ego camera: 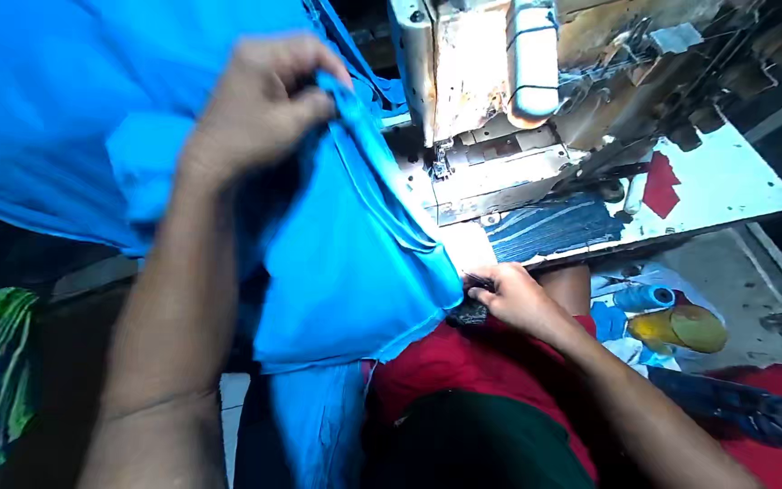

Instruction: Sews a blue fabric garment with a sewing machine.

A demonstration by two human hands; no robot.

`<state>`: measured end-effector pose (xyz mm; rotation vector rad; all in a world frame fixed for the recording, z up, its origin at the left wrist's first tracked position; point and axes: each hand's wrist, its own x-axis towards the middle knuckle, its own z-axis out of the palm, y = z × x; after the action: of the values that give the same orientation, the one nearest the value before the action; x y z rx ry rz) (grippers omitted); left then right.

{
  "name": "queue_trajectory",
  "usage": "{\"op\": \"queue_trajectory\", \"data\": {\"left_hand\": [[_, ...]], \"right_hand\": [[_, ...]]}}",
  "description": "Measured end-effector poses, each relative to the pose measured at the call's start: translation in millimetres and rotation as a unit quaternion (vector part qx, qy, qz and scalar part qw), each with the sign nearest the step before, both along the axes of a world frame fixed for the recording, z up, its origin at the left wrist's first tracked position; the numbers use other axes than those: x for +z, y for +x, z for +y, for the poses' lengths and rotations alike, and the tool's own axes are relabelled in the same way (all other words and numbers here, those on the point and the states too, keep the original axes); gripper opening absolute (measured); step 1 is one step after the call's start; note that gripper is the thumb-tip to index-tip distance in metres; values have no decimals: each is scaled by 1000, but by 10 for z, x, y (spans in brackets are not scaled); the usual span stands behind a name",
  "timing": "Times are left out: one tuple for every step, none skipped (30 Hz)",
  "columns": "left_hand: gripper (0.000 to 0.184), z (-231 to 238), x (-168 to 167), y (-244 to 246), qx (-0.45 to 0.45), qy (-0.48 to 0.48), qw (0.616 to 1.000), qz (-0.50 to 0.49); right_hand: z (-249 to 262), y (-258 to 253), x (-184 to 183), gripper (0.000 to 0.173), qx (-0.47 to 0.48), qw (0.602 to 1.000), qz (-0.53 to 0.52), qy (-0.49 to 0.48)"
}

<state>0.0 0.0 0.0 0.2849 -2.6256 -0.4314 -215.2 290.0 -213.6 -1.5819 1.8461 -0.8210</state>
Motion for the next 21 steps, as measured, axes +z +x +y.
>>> {"op": "queue_trajectory", "data": {"left_hand": [[20, 31, -197, -107, -38, 34, 999, -12], [17, 42, -383, -153, -57, 73, 996, -19], [16, 56, -531, -169, -64, 111, 992, -19], [16, 79, -630, -175, -67, 140, 988, -15], [16, 109, -695, -179, -70, 164, 984, -7], [17, 151, -734, -188, -72, 185, 980, 4], [18, 199, -757, -205, -73, 199, 977, 17], [20, 251, -774, -229, -74, 207, 975, 28], [21, 301, -803, -255, -75, 210, 974, 38], [19, 344, -839, -275, -72, 210, 974, 45], [16, 385, -880, -283, -61, 206, 975, 49], [20, 428, -927, -279, -36, 196, 979, 49], [29, 468, -980, -255, -2, 180, 983, 47], [38, 508, -1042, -209, 44, 146, 988, 39], [47, 542, -1119, -139, 99, 87, 991, 25], [56, 580, -1187, -44, 145, 26, 989, 2], [66, 628, -1226, 77, 175, -20, 984, -28], [73, 661, -1260, 203, 199, -56, 977, -44], [77, 686, -1268, 327, 219, -73, 972, -54], [79, 714, -1248, 440, 232, -75, 968, -58], [79, 757, -1205, 545, 236, -74, 967, -55]], "right_hand": [[32, -24, 8, 21, -35, 998, 21, -43], [38, -10, 44, 20, -66, 991, 31, -109], [8, 22, 106, 17, -85, 980, 30, -177], [-55, 62, 195, 16, -92, 968, 29, -230], [-146, 114, 289, 16, -90, 958, 30, -269], [-261, 177, 365, 21, -82, 950, 36, -298], [-397, 247, 407, 29, -73, 945, 46, -315], [-540, 320, 413, 37, -65, 943, 55, -322], [-674, 393, 396, 44, -59, 944, 53, -321], [-777, 457, 386, 45, -54, 949, 39, -309], [-853, 504, 377, 39, -52, 952, 2, -302], [-903, 533, 380, 27, -55, 952, -52, -297], [-917, 536, 411, 19, -58, 952, -110, -279], [-898, 513, 455, 18, -62, 952, -151, -260], [-855, 473, 503, 18, -67, 952, -172, -242], [-813, 421, 526, 18, -72, 951, -183, -239], [-774, 356, 531, 19, -76, 948, -190, -245], [-740, 294, 527, 19, -84, 945, -193, -249], [-718, 247, 518, 20, -95, 944, -192, -252], [-713, 216, 506, 18, -106, 941, -189, -260], [-716, 199, 490, 15, -116, 941, -177, -264]]}}
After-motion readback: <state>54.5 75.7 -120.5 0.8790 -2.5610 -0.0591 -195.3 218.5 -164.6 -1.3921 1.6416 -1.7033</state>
